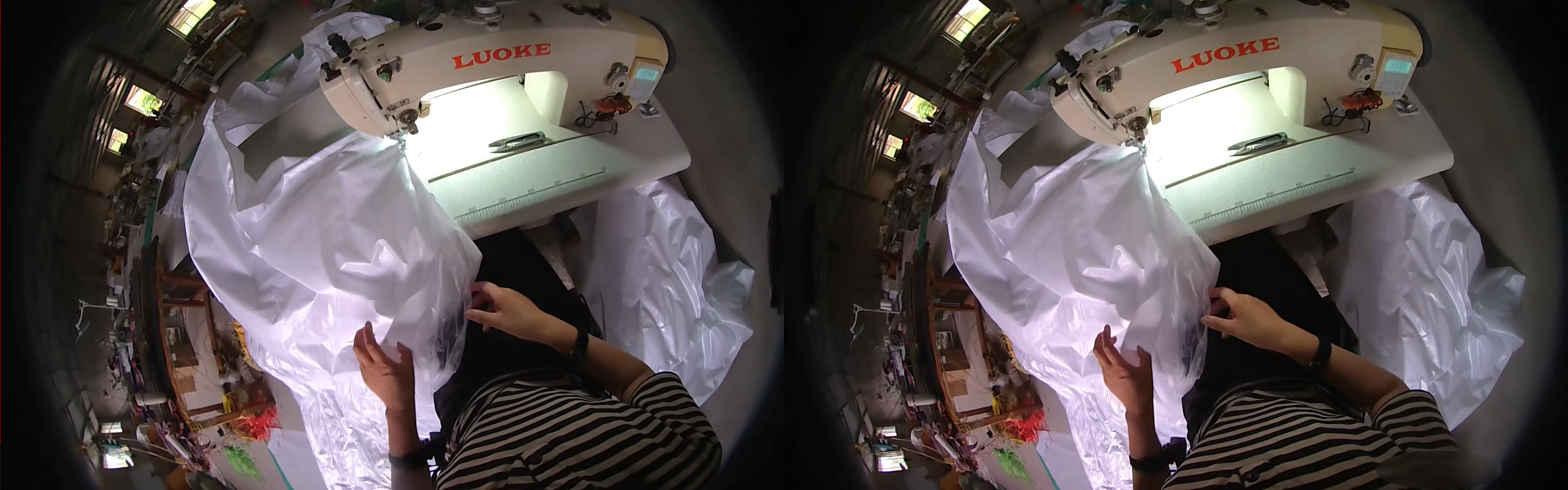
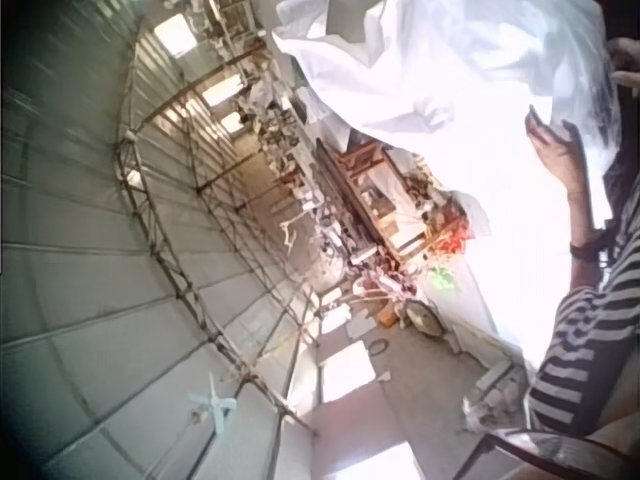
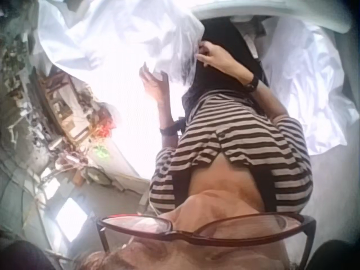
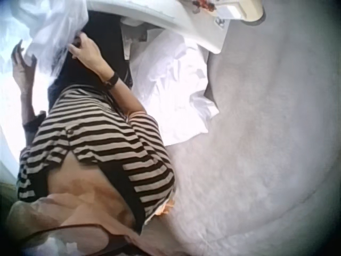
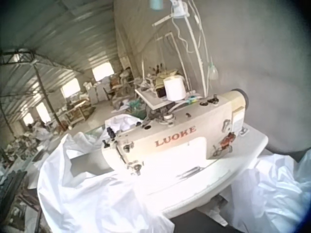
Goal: Sewing large white plastic or synthetic fabric sheets using an industrial sewing machine.
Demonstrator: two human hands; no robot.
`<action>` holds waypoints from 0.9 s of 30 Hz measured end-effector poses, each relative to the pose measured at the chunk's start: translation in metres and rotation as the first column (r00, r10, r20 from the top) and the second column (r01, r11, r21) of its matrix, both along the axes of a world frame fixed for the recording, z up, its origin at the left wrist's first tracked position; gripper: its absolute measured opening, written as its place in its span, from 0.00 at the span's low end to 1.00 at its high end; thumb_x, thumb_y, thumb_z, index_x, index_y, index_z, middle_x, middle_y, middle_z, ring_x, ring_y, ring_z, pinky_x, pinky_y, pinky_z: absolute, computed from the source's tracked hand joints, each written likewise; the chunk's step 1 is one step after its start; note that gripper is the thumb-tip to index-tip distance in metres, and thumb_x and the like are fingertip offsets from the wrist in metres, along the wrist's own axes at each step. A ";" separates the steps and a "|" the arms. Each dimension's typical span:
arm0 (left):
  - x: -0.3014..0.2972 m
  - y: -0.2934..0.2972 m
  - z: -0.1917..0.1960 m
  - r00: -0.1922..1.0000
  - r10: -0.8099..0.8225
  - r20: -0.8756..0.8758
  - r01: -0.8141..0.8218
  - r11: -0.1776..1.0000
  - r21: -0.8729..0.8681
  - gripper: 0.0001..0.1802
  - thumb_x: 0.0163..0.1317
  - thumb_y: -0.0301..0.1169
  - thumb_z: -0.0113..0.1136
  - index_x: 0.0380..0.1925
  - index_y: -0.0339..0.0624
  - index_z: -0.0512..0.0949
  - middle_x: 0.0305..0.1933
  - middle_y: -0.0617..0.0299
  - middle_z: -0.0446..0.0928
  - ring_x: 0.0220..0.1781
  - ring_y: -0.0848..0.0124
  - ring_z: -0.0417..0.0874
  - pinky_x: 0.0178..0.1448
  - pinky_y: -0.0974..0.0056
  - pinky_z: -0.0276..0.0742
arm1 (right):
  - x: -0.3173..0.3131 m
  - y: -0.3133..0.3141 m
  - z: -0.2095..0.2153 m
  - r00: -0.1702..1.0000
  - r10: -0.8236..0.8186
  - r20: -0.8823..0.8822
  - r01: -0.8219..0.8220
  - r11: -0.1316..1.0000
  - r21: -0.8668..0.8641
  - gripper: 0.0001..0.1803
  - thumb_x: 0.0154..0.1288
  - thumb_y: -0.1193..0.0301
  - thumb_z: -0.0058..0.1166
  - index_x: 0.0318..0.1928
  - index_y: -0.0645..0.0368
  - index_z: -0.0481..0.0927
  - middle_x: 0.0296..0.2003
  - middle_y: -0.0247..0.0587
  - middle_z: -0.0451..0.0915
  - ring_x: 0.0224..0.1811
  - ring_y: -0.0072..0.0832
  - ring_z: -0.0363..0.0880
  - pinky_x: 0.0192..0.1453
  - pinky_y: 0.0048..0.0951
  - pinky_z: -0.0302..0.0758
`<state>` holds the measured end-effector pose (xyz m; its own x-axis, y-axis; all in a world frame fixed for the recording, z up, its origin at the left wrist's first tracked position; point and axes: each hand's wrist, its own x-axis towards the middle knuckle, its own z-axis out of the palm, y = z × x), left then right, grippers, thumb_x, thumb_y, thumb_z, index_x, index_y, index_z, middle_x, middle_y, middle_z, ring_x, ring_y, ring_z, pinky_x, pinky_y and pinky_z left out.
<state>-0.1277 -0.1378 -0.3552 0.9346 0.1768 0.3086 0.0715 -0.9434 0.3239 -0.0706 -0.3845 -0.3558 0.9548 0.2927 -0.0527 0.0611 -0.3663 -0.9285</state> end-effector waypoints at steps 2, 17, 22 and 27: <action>0.000 -0.013 0.005 0.999 -0.006 0.053 0.013 0.990 -0.141 0.40 0.46 0.24 0.61 0.64 0.41 0.65 0.58 0.44 0.70 0.58 0.45 0.75 0.59 0.49 0.74 | -0.003 0.011 -0.005 0.824 0.171 -0.540 -0.013 0.959 0.284 0.14 0.69 0.64 0.58 0.46 0.61 0.80 0.35 0.38 0.84 0.29 0.25 0.81 0.34 0.25 0.77; -0.099 0.009 0.064 0.873 -0.174 -0.455 -0.306 0.531 -0.790 0.06 0.64 0.20 0.62 0.41 0.33 0.78 0.31 0.65 0.82 0.35 0.82 0.77 0.41 0.73 0.74 | -0.057 0.027 0.048 0.792 0.598 0.123 -0.609 0.756 0.240 0.09 0.64 0.67 0.61 0.38 0.57 0.77 0.34 0.38 0.80 0.27 0.35 0.81 0.30 0.32 0.77; -0.102 0.001 0.081 0.865 -0.297 -0.404 -0.279 0.385 -0.880 0.10 0.67 0.24 0.61 0.46 0.32 0.78 0.37 0.62 0.82 0.40 0.80 0.78 0.45 0.73 0.74 | -0.081 0.044 0.046 0.680 0.651 0.337 -0.708 0.702 0.072 0.08 0.68 0.66 0.56 0.42 0.55 0.74 0.35 0.38 0.80 0.28 0.37 0.83 0.29 0.34 0.78; -0.104 -0.002 0.072 0.898 -0.230 -0.375 -0.294 0.320 -0.901 0.09 0.71 0.29 0.58 0.42 0.33 0.79 0.36 0.65 0.81 0.41 0.79 0.78 0.46 0.71 0.75 | -0.092 0.058 0.046 0.562 0.732 0.384 -0.757 0.643 -0.117 0.14 0.67 0.68 0.52 0.51 0.60 0.74 0.43 0.42 0.78 0.36 0.38 0.83 0.33 0.39 0.79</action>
